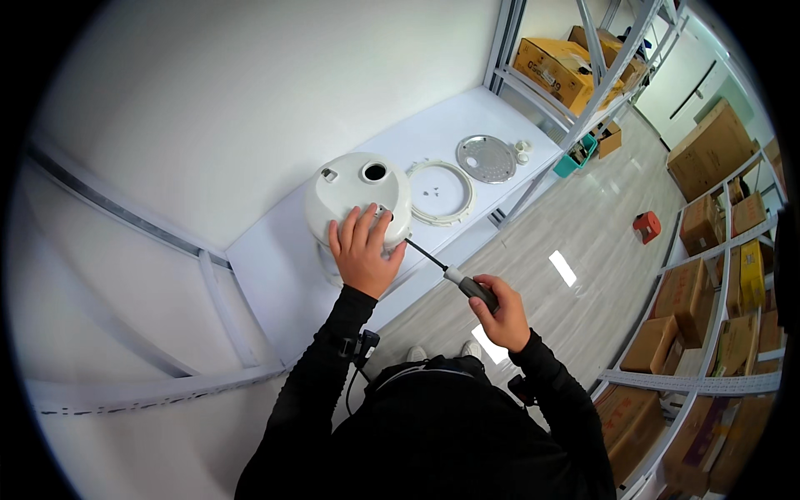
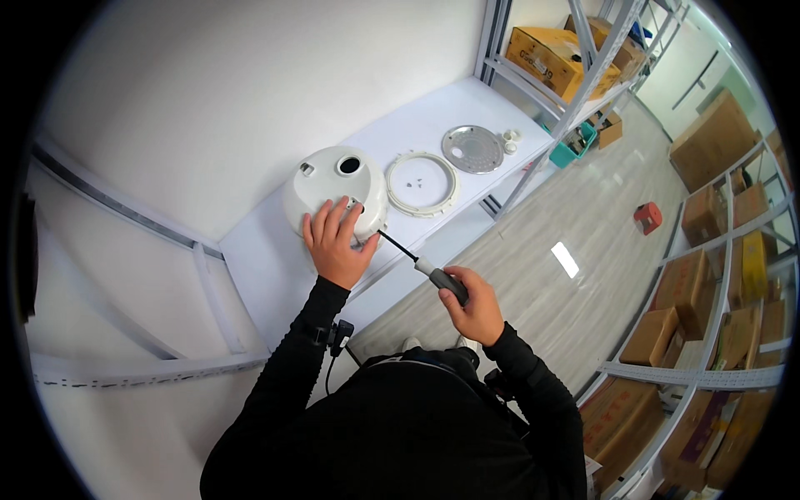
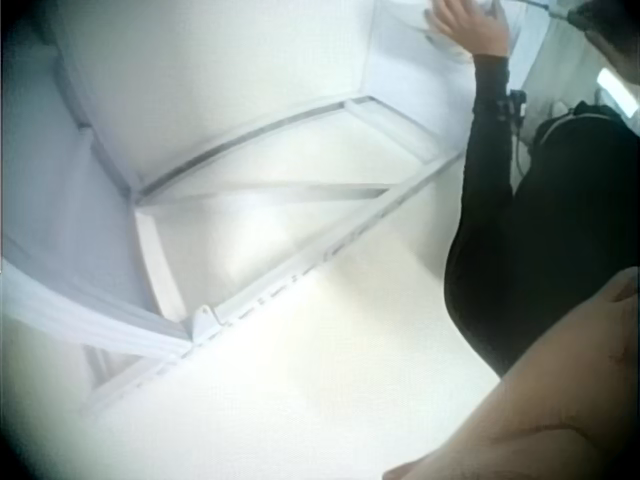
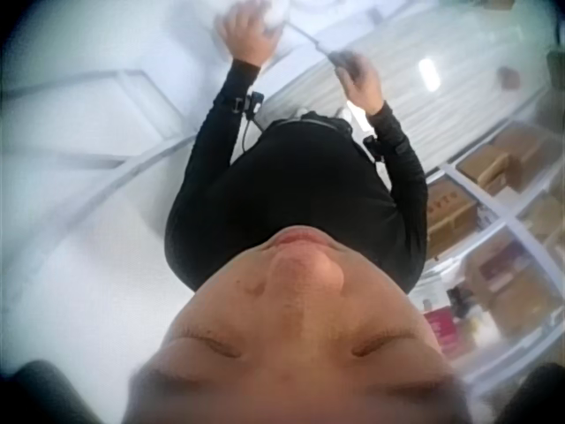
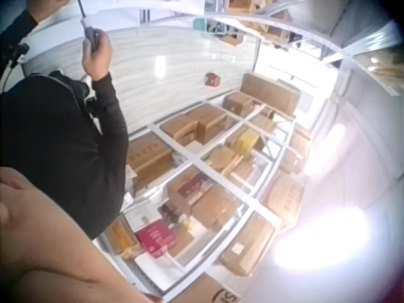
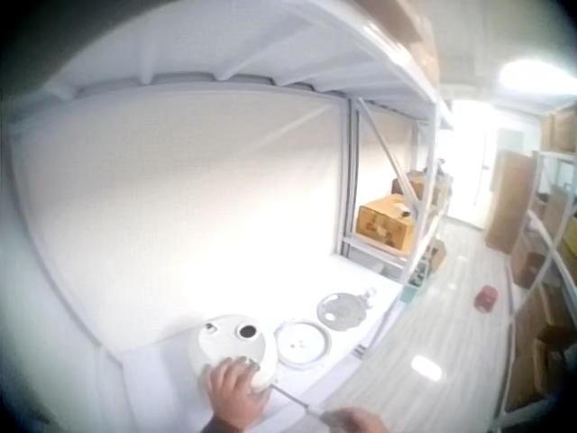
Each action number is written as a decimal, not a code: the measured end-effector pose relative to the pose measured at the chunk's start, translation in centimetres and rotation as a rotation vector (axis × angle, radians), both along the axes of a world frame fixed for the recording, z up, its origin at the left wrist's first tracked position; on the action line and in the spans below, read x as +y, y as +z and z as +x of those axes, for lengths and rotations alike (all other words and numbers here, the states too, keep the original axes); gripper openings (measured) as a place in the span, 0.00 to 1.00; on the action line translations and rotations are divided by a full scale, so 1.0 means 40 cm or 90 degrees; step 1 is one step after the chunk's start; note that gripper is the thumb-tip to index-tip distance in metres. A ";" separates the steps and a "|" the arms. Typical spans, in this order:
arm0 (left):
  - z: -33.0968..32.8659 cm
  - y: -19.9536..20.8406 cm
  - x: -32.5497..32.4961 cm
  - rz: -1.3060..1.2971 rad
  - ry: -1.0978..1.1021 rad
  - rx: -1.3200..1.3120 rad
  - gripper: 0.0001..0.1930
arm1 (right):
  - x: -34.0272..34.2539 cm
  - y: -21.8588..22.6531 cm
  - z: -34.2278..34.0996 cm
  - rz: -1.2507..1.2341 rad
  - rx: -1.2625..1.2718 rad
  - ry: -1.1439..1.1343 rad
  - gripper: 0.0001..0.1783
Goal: The person assembles a white rice cooker by hand, using a screwdriver to secure the lid and a metal steaming tray. They open and close the lid multiple times, tighten screws on the lid, and then attach the steaming tray to the cooker body.
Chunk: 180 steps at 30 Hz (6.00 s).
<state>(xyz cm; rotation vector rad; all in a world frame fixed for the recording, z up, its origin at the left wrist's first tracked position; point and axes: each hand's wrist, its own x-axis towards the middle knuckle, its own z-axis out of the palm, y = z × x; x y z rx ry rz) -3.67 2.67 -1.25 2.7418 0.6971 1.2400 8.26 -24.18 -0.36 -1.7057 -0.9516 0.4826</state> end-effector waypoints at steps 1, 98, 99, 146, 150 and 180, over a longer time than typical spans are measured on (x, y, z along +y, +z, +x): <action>-0.001 0.000 -0.001 0.001 0.000 -0.001 0.31 | 0.000 0.008 -0.001 -0.011 0.182 -0.005 0.20; 0.014 0.193 -0.075 -0.524 0.266 -0.450 0.22 | 0.605 0.183 0.405 0.132 -0.075 0.433 0.16; 0.032 0.207 -0.088 -0.511 0.265 -0.418 0.21 | 0.601 0.189 0.413 0.140 -0.046 0.452 0.16; -0.063 0.037 0.217 -0.636 -0.007 -0.290 0.41 | 0.543 0.250 0.207 0.057 -0.321 0.329 0.32; -0.073 0.050 0.225 -0.560 -0.057 -0.287 0.42 | 0.531 0.246 0.167 0.052 -0.343 0.297 0.33; -0.079 0.148 0.211 -0.707 -0.286 -0.429 0.51 | 0.480 0.284 0.069 0.067 -0.428 0.171 0.35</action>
